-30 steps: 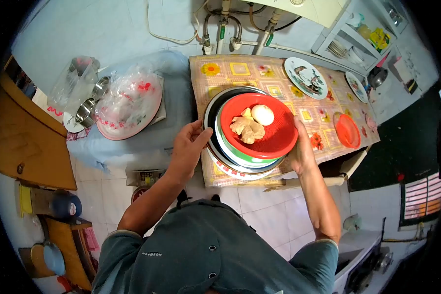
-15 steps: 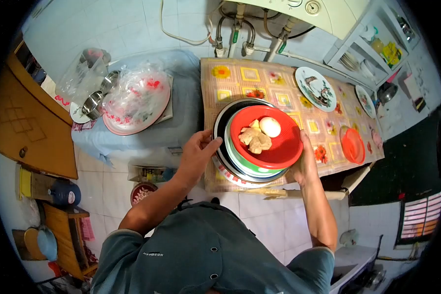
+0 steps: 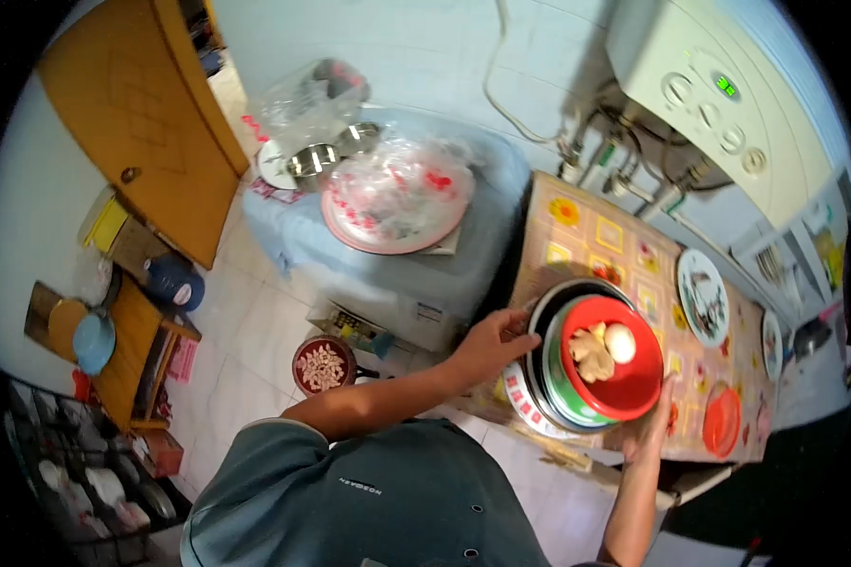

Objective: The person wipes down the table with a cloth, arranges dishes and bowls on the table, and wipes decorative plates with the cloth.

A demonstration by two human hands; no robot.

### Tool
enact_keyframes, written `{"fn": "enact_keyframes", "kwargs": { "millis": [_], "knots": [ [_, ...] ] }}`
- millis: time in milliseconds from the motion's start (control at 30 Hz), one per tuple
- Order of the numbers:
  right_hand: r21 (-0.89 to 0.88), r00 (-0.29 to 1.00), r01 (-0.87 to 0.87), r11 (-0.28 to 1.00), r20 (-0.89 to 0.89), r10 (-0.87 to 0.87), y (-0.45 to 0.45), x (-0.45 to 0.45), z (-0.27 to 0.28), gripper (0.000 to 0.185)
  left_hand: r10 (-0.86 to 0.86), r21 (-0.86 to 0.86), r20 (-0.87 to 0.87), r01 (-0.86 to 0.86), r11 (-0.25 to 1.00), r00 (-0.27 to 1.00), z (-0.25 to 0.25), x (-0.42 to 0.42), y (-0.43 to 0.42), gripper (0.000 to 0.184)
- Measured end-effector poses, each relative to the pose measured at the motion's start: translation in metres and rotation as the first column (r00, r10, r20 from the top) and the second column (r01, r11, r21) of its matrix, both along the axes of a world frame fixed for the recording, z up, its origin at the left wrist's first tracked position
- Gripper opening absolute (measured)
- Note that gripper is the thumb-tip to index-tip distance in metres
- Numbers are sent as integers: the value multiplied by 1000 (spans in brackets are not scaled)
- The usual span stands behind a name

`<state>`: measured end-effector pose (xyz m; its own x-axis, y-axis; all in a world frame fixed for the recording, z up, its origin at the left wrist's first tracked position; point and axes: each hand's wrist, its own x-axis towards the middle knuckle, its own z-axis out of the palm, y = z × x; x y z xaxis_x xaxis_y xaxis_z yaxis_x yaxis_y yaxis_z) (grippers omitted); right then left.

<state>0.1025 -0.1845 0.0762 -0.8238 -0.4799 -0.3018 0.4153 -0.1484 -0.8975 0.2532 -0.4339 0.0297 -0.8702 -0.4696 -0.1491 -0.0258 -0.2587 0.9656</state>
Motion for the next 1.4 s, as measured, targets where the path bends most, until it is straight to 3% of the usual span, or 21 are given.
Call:
{"fn": "enact_keyframes", "kwargs": {
  "millis": [100,233,300,367,400,433,467,500,533,600,667,733,800,933,1000,1067,1100,1200,1233,1333,1400],
  "knots": [
    [4,1000,-4,1000,24,4,1,0,0,82,-31,28,13,31,999,999,-5,9,-6,55],
    [176,900,340,924,-345,-266,8,-4,-7,78,101,110,-28,-97,989,994,-19,32,-52,55],
    [221,811,449,866,-507,-291,13,-2,5,72,325,-16,21,-325,946,945,-16,51,-107,48],
    [175,756,493,852,-571,-321,16,1,21,65,579,-171,-147,-597,783,802,-38,69,-200,35],
    [108,707,519,848,-612,-354,24,-4,20,57,650,-74,-283,-691,719,706,-33,84,-246,30],
    [153,693,470,869,-674,-256,20,6,33,59,718,-69,-293,-763,643,631,-25,102,-293,29],
    [200,669,424,883,-726,-156,15,22,51,61,824,37,-199,-836,548,531,-11,117,-329,39],
    [128,629,440,889,-751,-203,-7,44,70,46,886,70,-157,-890,451,437,-2,130,-367,54],
    [78,587,351,933,-794,-154,-19,55,81,44,901,114,-133,-897,428,413,5,142,-402,68],
    [63,593,320,945,-791,-148,-43,68,89,38,900,95,-109,-896,433,423,-1,155,-471,78],
    [107,544,219,970,-839,-30,-73,79,95,31,881,35,31,-881,471,472,0,159,-508,84],
    [240,484,226,944,-869,105,-101,89,97,24,864,24,86,-868,495,495,-8,155,-537,77],
    [370,472,184,910,-846,249,-133,110,108,22,805,-61,157,-808,586,572,-28,149,-569,51],
    [567,413,107,817,-773,483,-165,119,122,20,805,-138,76,-793,593,589,-39,149,-582,33],
    [526,346,166,834,-823,450,-174,120,116,15,784,-130,78,-774,620,616,-29,155,-579,30],
    [559,483,89,825,-748,455,-157,114,103,32,764,-127,74,-754,644,641,-26,162,-585,27],
    [512,495,152,845,-780,383,-173,121,109,22,779,-94,23,-775,625,626,-27,167,-591,25],
    [645,541,67,761,-665,515,-175,115,120,35,772,-40,-91,-777,628,629,4,168,-581,19],
    [569,563,138,811,-719,408,-182,115,117,24,746,-90,-90,-752,653,659,14,171,-581,18],
    [636,443,103,765,-717,538,-177,95,120,23,605,-187,-97,-611,769,791,55,163,-550,21],
    [724,492,103,682,-633,598,-177,87,132,24,512,-198,-81,-517,833,855,85,140,-508,22]
  ]
}}
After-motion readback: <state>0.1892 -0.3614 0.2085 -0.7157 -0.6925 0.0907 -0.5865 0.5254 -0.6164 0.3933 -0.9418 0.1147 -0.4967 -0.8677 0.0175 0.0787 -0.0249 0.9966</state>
